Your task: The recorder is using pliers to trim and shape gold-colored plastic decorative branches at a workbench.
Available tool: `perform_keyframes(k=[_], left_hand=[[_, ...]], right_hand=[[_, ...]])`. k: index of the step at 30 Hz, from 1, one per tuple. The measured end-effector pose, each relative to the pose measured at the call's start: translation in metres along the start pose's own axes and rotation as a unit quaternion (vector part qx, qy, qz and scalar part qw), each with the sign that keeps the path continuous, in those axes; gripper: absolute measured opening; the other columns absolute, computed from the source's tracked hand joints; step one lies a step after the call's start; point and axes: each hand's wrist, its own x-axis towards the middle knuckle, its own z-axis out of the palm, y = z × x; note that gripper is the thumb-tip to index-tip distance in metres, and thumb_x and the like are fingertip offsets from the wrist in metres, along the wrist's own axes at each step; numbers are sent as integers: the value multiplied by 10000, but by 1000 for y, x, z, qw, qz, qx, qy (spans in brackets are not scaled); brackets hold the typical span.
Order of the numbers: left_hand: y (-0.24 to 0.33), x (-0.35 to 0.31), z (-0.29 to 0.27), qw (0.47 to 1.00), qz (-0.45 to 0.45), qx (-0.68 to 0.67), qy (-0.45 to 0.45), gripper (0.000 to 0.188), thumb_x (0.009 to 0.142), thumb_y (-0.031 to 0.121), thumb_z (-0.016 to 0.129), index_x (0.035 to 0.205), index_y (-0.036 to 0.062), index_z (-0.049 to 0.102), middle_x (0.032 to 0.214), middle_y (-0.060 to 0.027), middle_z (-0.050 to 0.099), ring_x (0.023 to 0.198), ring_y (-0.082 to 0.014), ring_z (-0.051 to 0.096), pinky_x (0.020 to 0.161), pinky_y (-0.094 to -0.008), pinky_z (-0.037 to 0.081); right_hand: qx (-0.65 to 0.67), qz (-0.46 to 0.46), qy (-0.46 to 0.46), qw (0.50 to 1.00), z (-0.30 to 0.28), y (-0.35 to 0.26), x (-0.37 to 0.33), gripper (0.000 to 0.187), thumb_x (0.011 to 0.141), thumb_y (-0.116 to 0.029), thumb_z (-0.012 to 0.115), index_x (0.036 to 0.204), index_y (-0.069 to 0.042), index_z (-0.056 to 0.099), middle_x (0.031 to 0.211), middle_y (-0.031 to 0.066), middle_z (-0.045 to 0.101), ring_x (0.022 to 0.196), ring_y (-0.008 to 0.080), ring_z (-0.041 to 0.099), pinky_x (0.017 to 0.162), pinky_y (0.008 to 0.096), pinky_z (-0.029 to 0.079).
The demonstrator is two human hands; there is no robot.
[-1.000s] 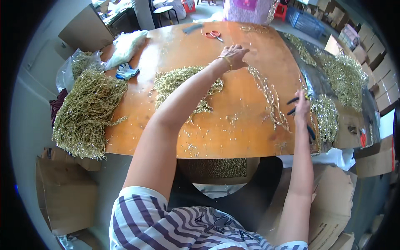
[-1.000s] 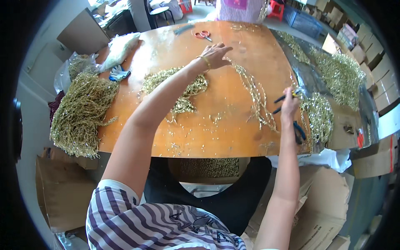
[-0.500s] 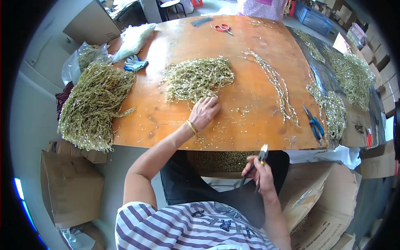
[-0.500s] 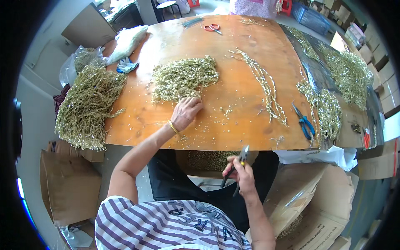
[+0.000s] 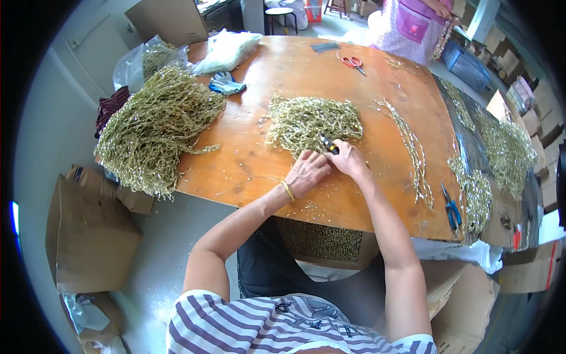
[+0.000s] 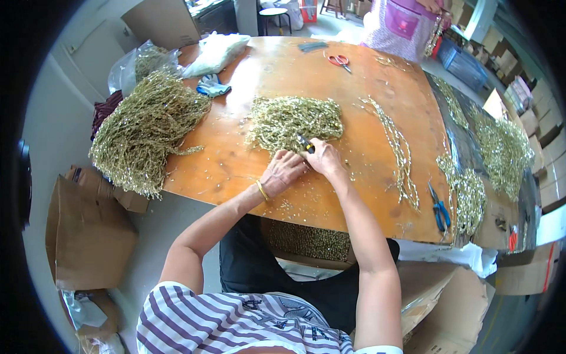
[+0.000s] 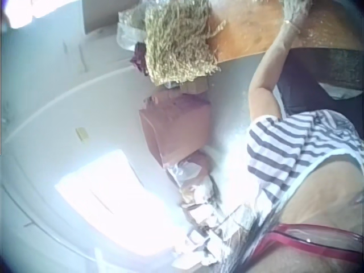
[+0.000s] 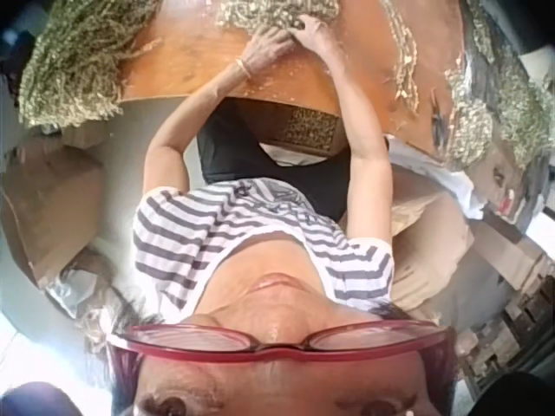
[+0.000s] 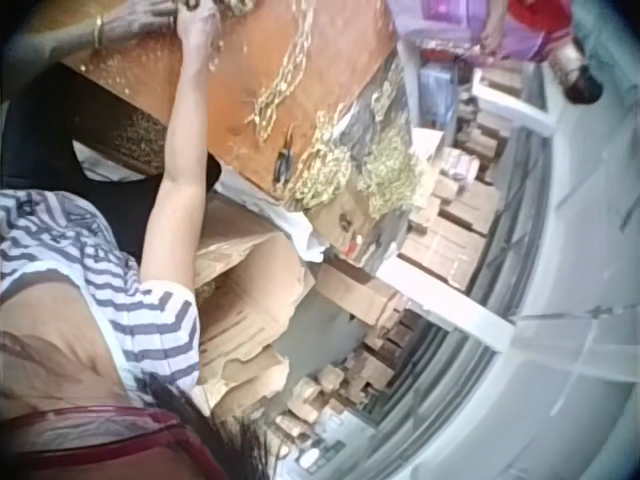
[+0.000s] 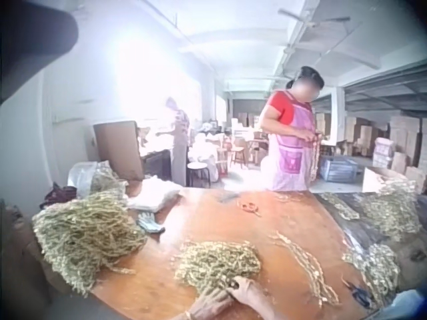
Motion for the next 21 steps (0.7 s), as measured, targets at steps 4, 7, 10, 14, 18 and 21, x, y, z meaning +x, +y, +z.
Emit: perform_keyframes(k=[4,7,10,14,18,21], left_hand=[[6,-15,-4,998,33,0,-44,220,731,131,510,946,113,553,928,-50,490,975,-214,455,951,-352,299],[5,-16,-4,999,37,-32,-3,216,734,134,510,944,114,558,935,-49,493,977,-208,456,948,-347,299],[0,-16,-2,1000,2,-8,-12,196,735,135,511,923,118,562,906,-40,492,982,-187,458,935,-349,298],[1,-8,-3,998,27,-54,9,147,754,147,535,896,118,558,859,-40,485,938,-193,477,882,-355,342],[36,-9,-40,973,28,-230,15,161,757,126,610,906,83,567,901,-65,520,930,-250,495,835,-359,385],[67,-24,-108,929,-13,-370,15,133,751,85,628,869,50,578,923,-90,564,923,-270,523,819,-373,413]], right_hand=[[-56,11,5,998,3,-14,-3,320,709,-261,617,951,-61,555,886,190,614,830,349,591,718,431,464],[-51,-19,56,997,15,-6,4,267,699,-242,617,884,-56,565,851,180,619,795,350,595,695,435,466],[-144,-45,157,976,25,-4,14,241,676,-203,623,861,-69,545,833,156,612,809,321,586,707,428,452],[-195,-41,174,964,39,3,22,274,680,-173,629,904,-82,500,915,105,574,914,273,543,779,423,398],[-157,-95,247,951,35,35,35,203,683,-130,600,859,-84,510,860,103,583,860,279,557,738,432,406],[-174,-84,263,945,32,32,47,88,776,-95,437,811,-83,517,772,104,588,745,281,582,595,442,430]])
